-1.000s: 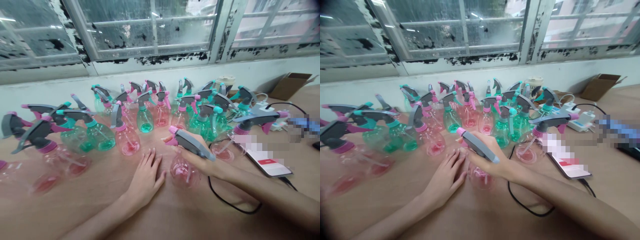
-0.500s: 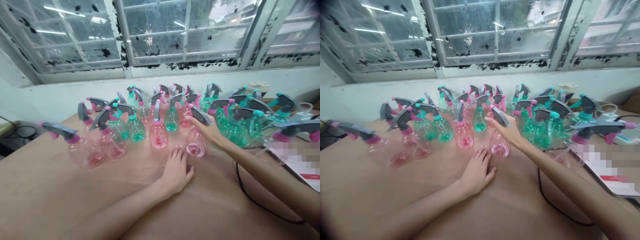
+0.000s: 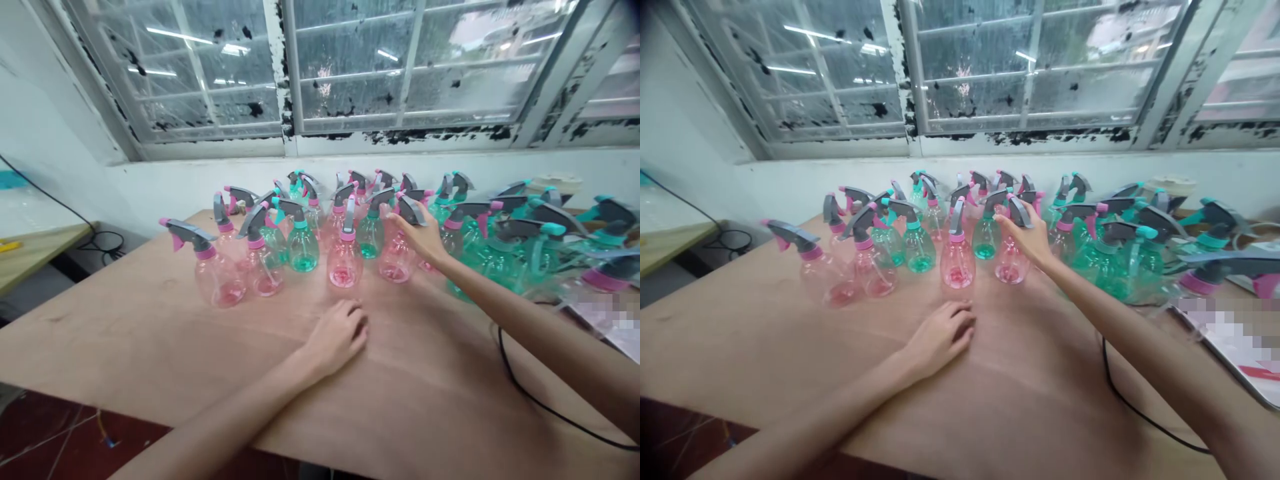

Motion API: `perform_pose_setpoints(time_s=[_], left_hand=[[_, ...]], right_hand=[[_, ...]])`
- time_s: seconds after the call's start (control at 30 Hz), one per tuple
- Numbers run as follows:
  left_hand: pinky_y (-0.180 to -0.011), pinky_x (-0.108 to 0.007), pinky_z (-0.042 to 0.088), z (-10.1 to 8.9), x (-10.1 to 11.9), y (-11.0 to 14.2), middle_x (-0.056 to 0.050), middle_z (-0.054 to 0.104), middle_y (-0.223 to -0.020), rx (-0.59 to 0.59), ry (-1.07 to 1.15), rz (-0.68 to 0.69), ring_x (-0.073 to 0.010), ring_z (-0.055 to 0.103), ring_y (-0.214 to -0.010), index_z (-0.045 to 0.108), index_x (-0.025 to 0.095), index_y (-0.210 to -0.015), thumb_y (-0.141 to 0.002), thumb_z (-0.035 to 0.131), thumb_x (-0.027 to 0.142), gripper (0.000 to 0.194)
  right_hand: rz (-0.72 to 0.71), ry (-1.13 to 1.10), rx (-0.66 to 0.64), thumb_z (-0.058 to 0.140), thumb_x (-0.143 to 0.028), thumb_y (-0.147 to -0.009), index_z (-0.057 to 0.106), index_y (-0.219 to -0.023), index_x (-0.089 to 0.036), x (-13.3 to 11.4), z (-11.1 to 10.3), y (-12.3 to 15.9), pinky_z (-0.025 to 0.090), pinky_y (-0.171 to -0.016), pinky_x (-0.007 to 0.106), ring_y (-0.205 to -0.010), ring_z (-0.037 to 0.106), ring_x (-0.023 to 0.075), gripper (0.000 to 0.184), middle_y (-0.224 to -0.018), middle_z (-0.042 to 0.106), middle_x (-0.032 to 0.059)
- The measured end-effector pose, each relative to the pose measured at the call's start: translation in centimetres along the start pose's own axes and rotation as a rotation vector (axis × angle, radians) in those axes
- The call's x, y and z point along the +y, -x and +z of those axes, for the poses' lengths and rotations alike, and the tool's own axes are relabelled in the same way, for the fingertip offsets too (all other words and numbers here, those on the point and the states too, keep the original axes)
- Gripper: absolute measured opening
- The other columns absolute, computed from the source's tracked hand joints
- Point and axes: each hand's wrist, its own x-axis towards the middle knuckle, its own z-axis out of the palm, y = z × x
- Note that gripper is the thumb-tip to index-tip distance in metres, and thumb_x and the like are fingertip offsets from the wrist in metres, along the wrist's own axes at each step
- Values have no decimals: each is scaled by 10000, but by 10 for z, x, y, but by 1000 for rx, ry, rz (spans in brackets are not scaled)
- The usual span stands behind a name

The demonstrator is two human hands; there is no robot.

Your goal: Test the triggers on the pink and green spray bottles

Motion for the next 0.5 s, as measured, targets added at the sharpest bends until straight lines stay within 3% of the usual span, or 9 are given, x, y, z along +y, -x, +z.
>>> perform_pose_setpoints(time_s=[0.17, 0.3, 0.4, 0.47, 0.5], left_hand=[[-920, -395, 524, -36, -42, 40, -64, 639, -1060, 290, -9, -236, -208, 637, -1015, 602, 196, -1000, -919, 477, 210, 150], [-791, -446, 563, -72, -68, 69, -91, 576, -1042, 645, -78, -493, -238, 641, -899, 505, 178, -1068, -942, 450, 358, 227], [-816, -482, 556, -101, -79, 85, -121, 516, -1136, 985, -159, -662, -291, 599, -996, 499, 169, -1105, -820, 609, 468, 428], [-908, -510, 520, -117, -88, 89, -166, 460, -1258, 1072, -187, -693, -341, 530, -1147, 476, 147, -1187, -720, 690, 517, 633], [-950, -525, 494, -124, -94, 88, -188, 431, -1313, 1051, -167, -724, -360, 496, -1202, 445, 137, -1240, -684, 712, 541, 737]], right_hand=[[128, 35, -70, 700, -639, -684, 440, -1407, -191, 4, -8, 7, 485, -882, 485, -927, 630, 275, 889, -1151, 658, 129], [155, -21, -76, 705, -623, -705, 331, -1465, -167, 4, -18, 24, 476, -963, 514, -1171, 574, 348, 962, -1427, 472, 214], [58, -78, -54, 681, -581, -758, 302, -1458, -162, 0, -32, 43, 485, -988, 503, -1321, 455, 346, 900, -1473, 400, 220], [-90, -39, -6, 683, -530, -778, 320, -1431, -168, -7, -44, 56, 490, -986, 506, -1354, 408, 335, 830, -1466, 382, 212], [-179, -3, 26, 687, -495, -787, 355, -1400, -173, -12, -49, 63, 499, -972, 501, -1339, 420, 329, 767, -1437, 404, 207]])
